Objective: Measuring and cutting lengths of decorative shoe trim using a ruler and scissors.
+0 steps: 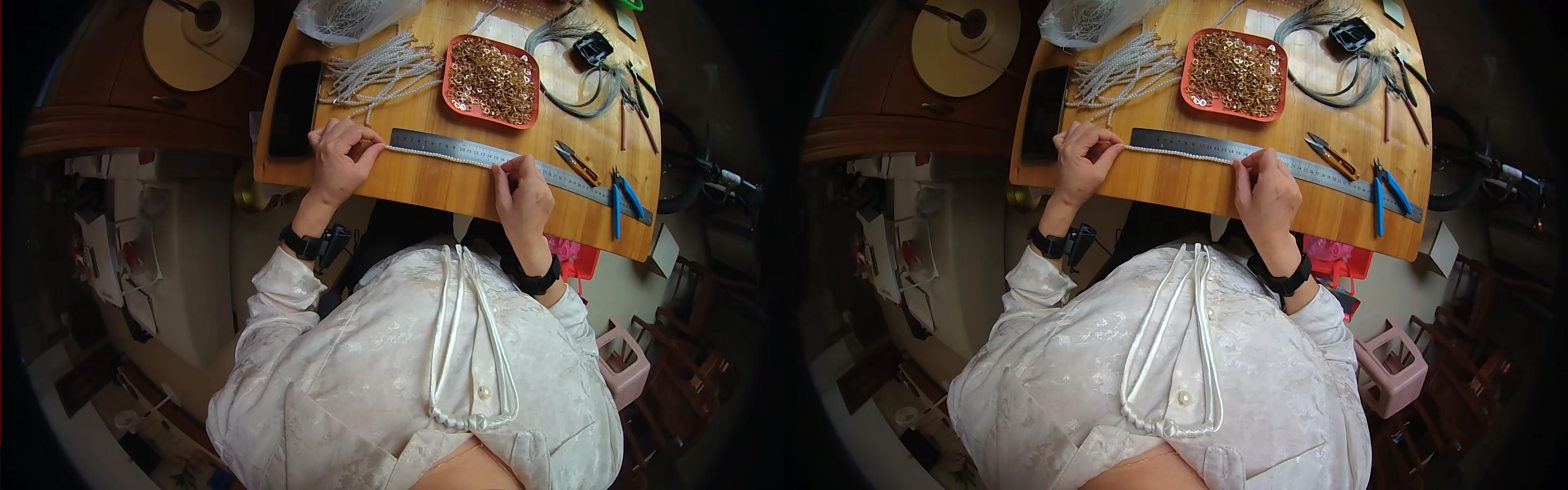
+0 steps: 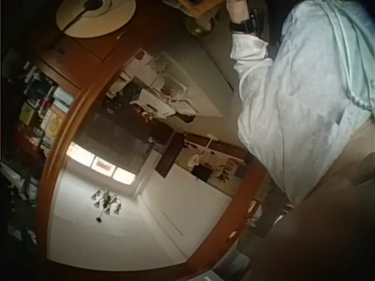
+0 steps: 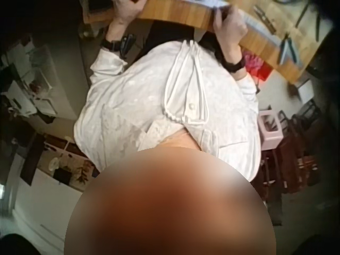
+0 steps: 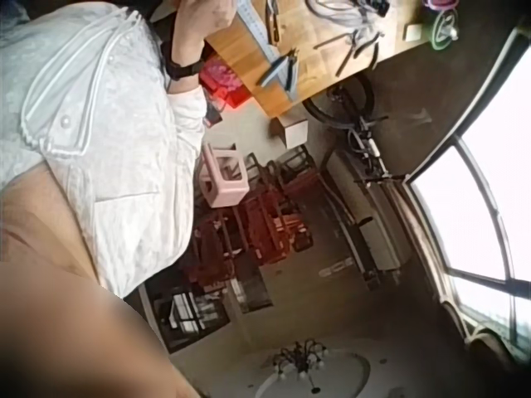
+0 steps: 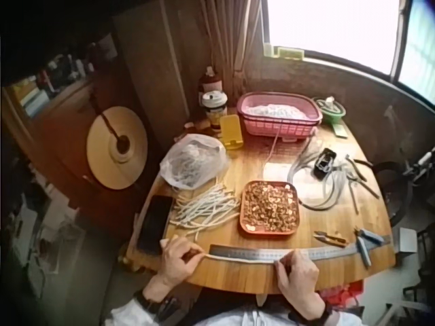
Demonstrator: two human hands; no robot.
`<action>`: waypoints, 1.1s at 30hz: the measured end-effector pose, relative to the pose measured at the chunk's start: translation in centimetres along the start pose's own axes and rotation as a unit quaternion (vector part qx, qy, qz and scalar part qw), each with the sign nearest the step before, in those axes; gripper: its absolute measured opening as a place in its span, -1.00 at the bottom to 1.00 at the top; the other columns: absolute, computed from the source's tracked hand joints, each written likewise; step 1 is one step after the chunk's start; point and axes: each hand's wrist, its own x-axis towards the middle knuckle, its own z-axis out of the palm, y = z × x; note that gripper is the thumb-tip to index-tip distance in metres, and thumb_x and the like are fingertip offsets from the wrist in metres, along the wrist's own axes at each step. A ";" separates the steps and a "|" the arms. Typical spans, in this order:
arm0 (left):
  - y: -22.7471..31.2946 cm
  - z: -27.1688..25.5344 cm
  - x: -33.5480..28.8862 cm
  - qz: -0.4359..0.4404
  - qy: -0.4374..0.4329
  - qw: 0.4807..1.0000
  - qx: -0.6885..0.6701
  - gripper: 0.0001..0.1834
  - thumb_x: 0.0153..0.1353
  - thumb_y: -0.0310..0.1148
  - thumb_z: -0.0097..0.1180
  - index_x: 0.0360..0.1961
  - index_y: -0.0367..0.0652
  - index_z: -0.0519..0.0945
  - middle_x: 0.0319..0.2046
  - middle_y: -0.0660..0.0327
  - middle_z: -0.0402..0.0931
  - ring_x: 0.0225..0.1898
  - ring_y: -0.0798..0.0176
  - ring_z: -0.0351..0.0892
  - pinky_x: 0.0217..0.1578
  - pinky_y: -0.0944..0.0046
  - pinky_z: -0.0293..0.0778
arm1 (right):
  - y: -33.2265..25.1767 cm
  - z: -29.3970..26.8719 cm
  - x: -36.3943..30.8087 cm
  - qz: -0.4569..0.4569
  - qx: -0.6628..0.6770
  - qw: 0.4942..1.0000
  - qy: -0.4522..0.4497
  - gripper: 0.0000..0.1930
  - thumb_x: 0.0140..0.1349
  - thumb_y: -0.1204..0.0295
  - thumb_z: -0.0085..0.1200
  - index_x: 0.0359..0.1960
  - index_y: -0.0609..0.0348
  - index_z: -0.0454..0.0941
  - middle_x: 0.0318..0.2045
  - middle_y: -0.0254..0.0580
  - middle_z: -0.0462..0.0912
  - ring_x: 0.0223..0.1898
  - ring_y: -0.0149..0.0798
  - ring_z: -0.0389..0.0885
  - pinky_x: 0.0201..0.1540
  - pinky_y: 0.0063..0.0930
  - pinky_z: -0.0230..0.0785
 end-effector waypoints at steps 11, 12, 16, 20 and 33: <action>0.1 0.0 0.0 0.008 0.007 1.000 -0.013 -0.89 -0.07 -0.36 0.34 -0.58 0.06 0.60 -0.61 0.46 0.39 -0.43 0.34 0.36 -0.17 0.28 0.09 | 0.0 0.1 -0.1 -0.005 -0.006 1.000 0.006 -0.81 0.12 0.44 0.21 -0.46 0.20 0.41 -0.61 -0.16 0.55 -0.59 -0.20 0.54 -0.52 -0.41 0.32; 0.0 0.0 0.0 0.007 0.007 1.000 -0.013 -0.89 -0.07 -0.36 0.34 -0.58 0.06 0.60 -0.61 0.46 0.39 -0.43 0.34 0.36 -0.17 0.28 0.09 | 0.0 0.1 -0.1 -0.005 -0.004 1.000 0.007 -0.81 0.12 0.44 0.21 -0.46 0.20 0.41 -0.61 -0.17 0.55 -0.59 -0.20 0.54 -0.52 -0.41 0.32; -0.1 0.1 0.0 0.004 0.000 1.000 -0.003 -0.89 -0.09 -0.36 0.34 -0.58 0.07 0.61 -0.60 0.46 0.39 -0.43 0.35 0.36 -0.17 0.28 0.08 | -0.2 0.0 0.0 0.001 0.001 1.000 0.005 -0.82 0.10 0.45 0.21 -0.46 0.20 0.42 -0.60 -0.16 0.55 -0.57 -0.17 0.54 -0.51 -0.39 0.32; 0.0 0.2 0.2 0.024 0.011 1.000 0.008 -0.89 -0.11 -0.35 0.34 -0.58 0.08 0.61 -0.59 0.47 0.39 -0.42 0.36 0.35 -0.18 0.27 0.07 | -0.1 0.0 0.0 0.005 0.002 1.000 0.003 -0.82 0.09 0.47 0.21 -0.47 0.20 0.42 -0.59 -0.16 0.55 -0.56 -0.15 0.55 -0.50 -0.37 0.33; 2.4 -0.9 1.8 0.049 -0.051 0.993 0.091 -0.94 -0.06 -0.42 0.18 -0.57 -0.06 0.54 -0.58 0.35 0.45 -0.41 0.27 0.46 -0.07 0.25 0.11 | -0.6 -1.4 -0.2 -0.007 0.030 0.999 -0.029 -0.86 0.16 0.46 0.16 -0.40 0.23 0.44 -0.57 -0.16 0.51 -0.56 -0.22 0.49 -0.49 -0.43 0.31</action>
